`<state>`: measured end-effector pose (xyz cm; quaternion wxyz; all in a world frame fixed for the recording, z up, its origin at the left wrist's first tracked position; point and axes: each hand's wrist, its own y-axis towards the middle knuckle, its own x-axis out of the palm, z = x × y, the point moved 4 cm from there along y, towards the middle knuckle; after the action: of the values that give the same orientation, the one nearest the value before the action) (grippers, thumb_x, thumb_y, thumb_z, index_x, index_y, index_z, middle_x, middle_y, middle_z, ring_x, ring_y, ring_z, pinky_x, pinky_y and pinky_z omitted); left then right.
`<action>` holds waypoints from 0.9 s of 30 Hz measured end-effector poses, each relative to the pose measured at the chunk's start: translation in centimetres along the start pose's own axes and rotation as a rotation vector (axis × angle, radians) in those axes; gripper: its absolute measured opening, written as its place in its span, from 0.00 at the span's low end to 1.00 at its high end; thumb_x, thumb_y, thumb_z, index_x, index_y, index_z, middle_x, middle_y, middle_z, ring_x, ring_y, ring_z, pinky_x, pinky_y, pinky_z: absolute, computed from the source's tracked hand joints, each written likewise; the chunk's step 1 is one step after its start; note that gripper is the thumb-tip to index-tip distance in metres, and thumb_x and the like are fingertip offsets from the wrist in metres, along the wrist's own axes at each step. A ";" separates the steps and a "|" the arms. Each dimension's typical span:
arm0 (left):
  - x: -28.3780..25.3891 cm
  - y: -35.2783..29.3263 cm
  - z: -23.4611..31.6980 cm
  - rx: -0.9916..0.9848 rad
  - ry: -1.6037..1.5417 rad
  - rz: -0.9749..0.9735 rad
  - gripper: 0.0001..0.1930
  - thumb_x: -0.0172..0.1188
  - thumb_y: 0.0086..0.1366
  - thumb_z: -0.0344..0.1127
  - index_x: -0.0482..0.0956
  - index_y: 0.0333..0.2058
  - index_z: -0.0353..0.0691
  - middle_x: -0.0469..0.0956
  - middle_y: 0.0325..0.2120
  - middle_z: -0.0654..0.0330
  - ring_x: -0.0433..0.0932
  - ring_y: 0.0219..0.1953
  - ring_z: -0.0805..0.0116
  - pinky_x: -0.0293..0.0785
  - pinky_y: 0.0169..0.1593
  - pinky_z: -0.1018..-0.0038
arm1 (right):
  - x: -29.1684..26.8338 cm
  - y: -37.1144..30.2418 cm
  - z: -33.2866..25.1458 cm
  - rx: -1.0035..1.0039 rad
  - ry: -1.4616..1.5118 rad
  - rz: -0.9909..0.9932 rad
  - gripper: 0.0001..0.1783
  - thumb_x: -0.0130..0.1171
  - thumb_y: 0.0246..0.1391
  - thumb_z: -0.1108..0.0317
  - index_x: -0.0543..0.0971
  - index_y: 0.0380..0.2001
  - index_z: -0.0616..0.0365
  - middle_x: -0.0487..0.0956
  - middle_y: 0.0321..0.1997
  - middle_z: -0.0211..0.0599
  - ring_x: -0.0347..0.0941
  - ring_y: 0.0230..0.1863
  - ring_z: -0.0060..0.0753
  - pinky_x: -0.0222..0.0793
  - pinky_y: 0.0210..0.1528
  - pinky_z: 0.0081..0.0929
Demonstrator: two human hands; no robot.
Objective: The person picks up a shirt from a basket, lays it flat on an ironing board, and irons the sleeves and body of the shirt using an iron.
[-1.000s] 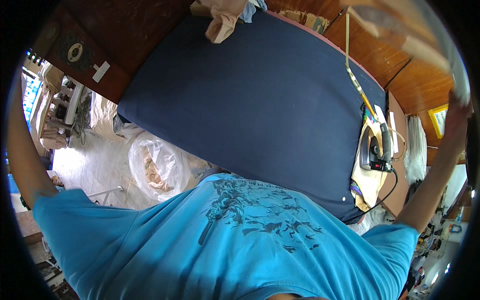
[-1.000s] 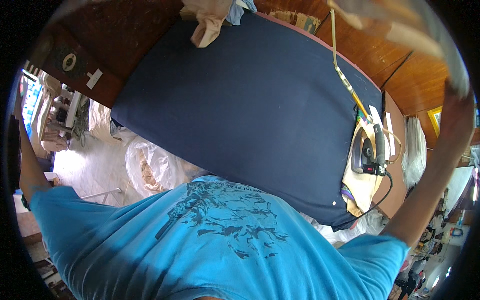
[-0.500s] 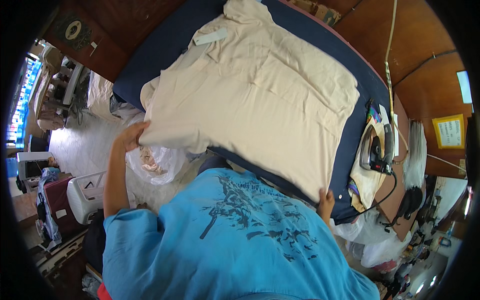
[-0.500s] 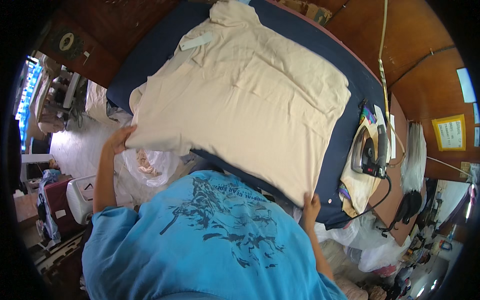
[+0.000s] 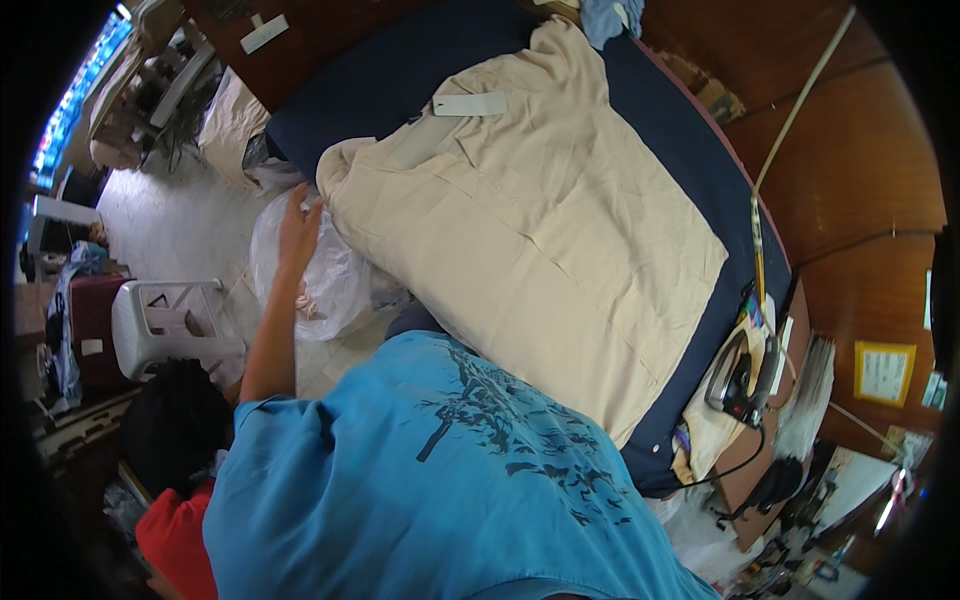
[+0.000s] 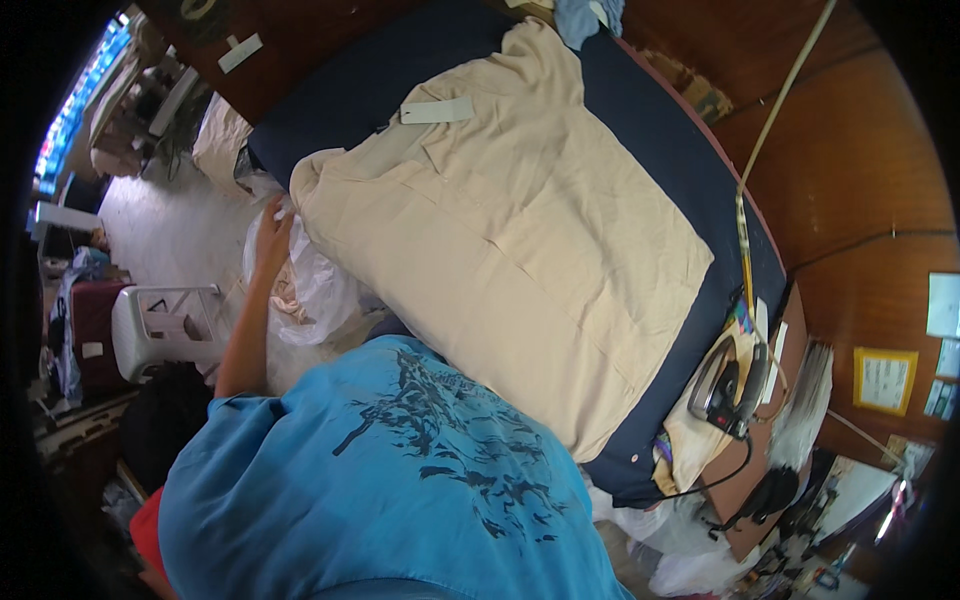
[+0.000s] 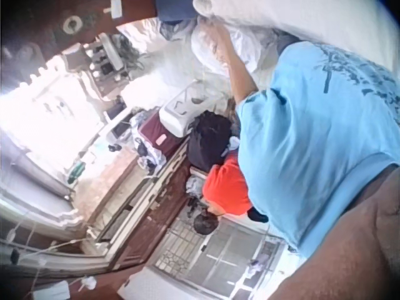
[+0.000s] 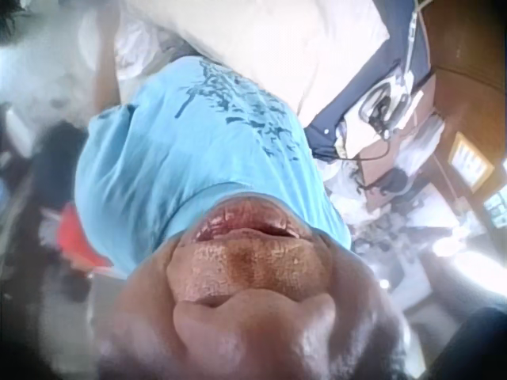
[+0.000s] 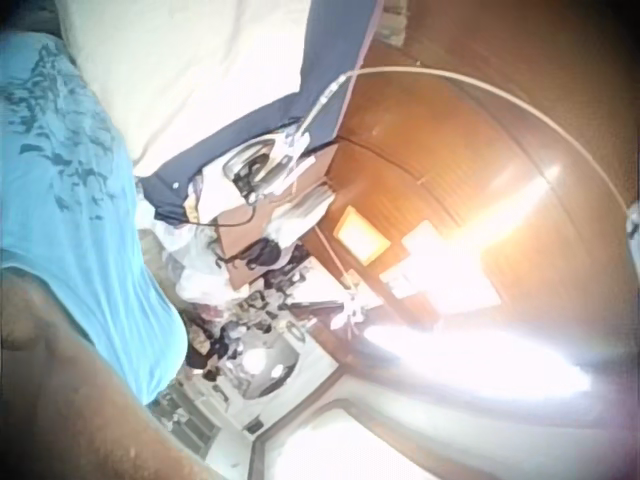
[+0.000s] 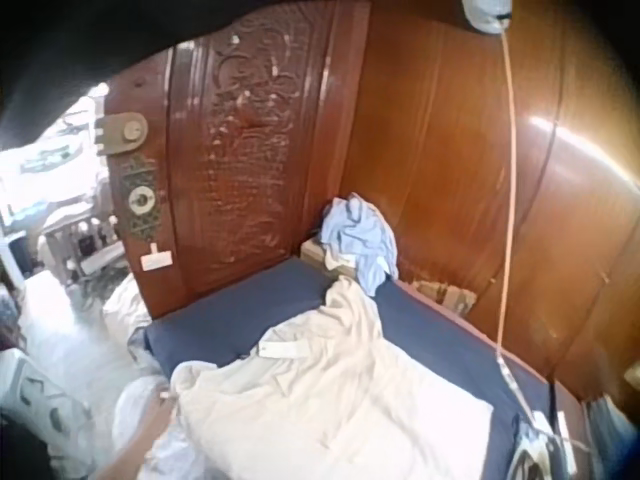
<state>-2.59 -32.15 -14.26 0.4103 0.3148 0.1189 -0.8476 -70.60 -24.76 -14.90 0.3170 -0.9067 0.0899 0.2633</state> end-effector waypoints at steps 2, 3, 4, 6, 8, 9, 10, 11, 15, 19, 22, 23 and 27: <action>2.2 0.6 1.6 -0.059 -0.049 0.114 0.17 0.51 0.61 0.41 0.70 0.45 0.37 0.74 0.38 0.50 0.74 0.38 0.59 0.68 0.43 0.67 | -0.2 0.1 -1.3 0.000 -0.027 -0.019 0.12 0.52 0.55 0.64 0.73 0.32 0.64 0.73 0.26 0.30 0.65 0.28 0.19 0.62 0.32 0.19; 2.8 0.7 1.8 -0.106 -0.005 0.126 0.16 0.51 0.61 0.40 0.71 0.43 0.36 0.74 0.37 0.51 0.74 0.36 0.60 0.68 0.42 0.68 | -0.2 0.5 -2.1 -0.002 -0.048 -0.035 0.12 0.51 0.55 0.64 0.73 0.32 0.63 0.73 0.26 0.30 0.65 0.28 0.19 0.62 0.32 0.19; 3.2 1.1 1.8 -0.142 0.038 0.127 0.14 0.51 0.61 0.39 0.72 0.41 0.36 0.74 0.36 0.52 0.74 0.35 0.61 0.68 0.41 0.69 | 0.2 0.7 -2.7 0.001 -0.061 -0.049 0.11 0.51 0.55 0.64 0.73 0.32 0.63 0.73 0.26 0.30 0.65 0.28 0.19 0.62 0.32 0.19; 2.4 -0.1 1.1 -0.118 -0.139 0.228 0.12 0.52 0.60 0.37 0.72 0.37 0.35 0.74 0.33 0.54 0.73 0.34 0.63 0.68 0.40 0.70 | 0.3 1.0 -3.9 0.010 -0.094 -0.066 0.11 0.51 0.55 0.64 0.73 0.32 0.63 0.73 0.26 0.30 0.65 0.28 0.19 0.62 0.32 0.19; 1.2 -1.2 -4.0 -0.265 -0.386 0.337 0.09 0.52 0.60 0.34 0.72 0.36 0.34 0.73 0.32 0.55 0.72 0.35 0.65 0.67 0.41 0.72 | 0.5 1.3 -5.0 0.028 -0.118 -0.082 0.11 0.51 0.55 0.65 0.73 0.32 0.63 0.73 0.26 0.30 0.66 0.28 0.19 0.63 0.32 0.19; 0.2 -1.9 -9.5 -0.431 -0.543 0.398 0.09 0.51 0.60 0.32 0.71 0.36 0.34 0.72 0.32 0.55 0.71 0.36 0.67 0.67 0.42 0.73 | 0.5 1.4 -5.5 0.039 -0.133 -0.096 0.11 0.50 0.55 0.65 0.73 0.32 0.63 0.73 0.26 0.30 0.66 0.28 0.19 0.63 0.32 0.19; -1.7 -3.0 -11.7 -0.452 -0.449 0.619 0.10 0.51 0.59 0.30 0.70 0.39 0.33 0.72 0.36 0.53 0.71 0.39 0.65 0.65 0.46 0.73 | 0.7 1.4 -5.9 0.059 -0.147 -0.105 0.11 0.50 0.55 0.65 0.73 0.32 0.63 0.73 0.26 0.30 0.66 0.28 0.19 0.63 0.32 0.19; -3.1 -4.0 -11.9 -0.467 -0.350 0.837 0.12 0.51 0.58 0.28 0.70 0.42 0.33 0.72 0.39 0.52 0.70 0.43 0.64 0.64 0.49 0.72 | 0.9 1.3 -6.3 0.074 -0.162 -0.112 0.11 0.50 0.55 0.65 0.73 0.32 0.63 0.73 0.26 0.30 0.66 0.28 0.19 0.63 0.32 0.19; -2.6 -1.8 -0.3 -0.075 -0.074 0.626 0.18 0.53 0.55 0.24 0.68 0.47 0.34 0.70 0.46 0.51 0.67 0.51 0.60 0.58 0.57 0.70 | 1.8 0.9 -7.8 0.124 -0.219 -0.133 0.10 0.50 0.55 0.66 0.73 0.33 0.63 0.73 0.26 0.31 0.66 0.28 0.19 0.63 0.32 0.19; 5.1 4.8 10.5 0.521 0.090 0.014 0.17 0.56 0.52 0.30 0.73 0.44 0.44 0.71 0.46 0.59 0.69 0.49 0.59 0.60 0.53 0.62 | 2.3 0.6 -9.7 0.145 -0.268 -0.167 0.10 0.49 0.56 0.66 0.73 0.33 0.63 0.73 0.26 0.31 0.66 0.28 0.20 0.63 0.32 0.19; 12.1 7.8 15.7 0.774 0.254 -0.189 0.16 0.54 0.55 0.36 0.73 0.44 0.46 0.68 0.49 0.62 0.65 0.52 0.65 0.57 0.54 0.56 | 2.3 0.1 -11.1 0.156 -0.294 -0.183 0.10 0.49 0.56 0.67 0.73 0.33 0.63 0.73 0.27 0.31 0.67 0.28 0.20 0.63 0.32 0.19; 13.8 8.5 16.7 0.864 0.321 -0.177 0.16 0.54 0.55 0.38 0.73 0.45 0.46 0.67 0.50 0.63 0.64 0.54 0.66 0.56 0.54 0.54 | 2.3 -0.1 -11.2 0.162 -0.293 -0.184 0.10 0.48 0.56 0.67 0.72 0.33 0.63 0.73 0.27 0.31 0.67 0.28 0.20 0.63 0.32 0.19; 17.7 12.0 17.8 0.915 0.482 -0.351 0.18 0.54 0.56 0.35 0.72 0.47 0.46 0.73 0.44 0.61 0.71 0.47 0.67 0.62 0.53 0.64 | 2.2 -1.0 -11.9 0.183 -0.295 -0.197 0.09 0.48 0.56 0.67 0.72 0.34 0.63 0.73 0.27 0.31 0.67 0.28 0.20 0.64 0.32 0.19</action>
<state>-9.35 -58.97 -10.95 0.0450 0.6219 -0.1209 -0.7724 -63.44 -31.36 -7.69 0.4320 -0.8302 -0.0229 0.3517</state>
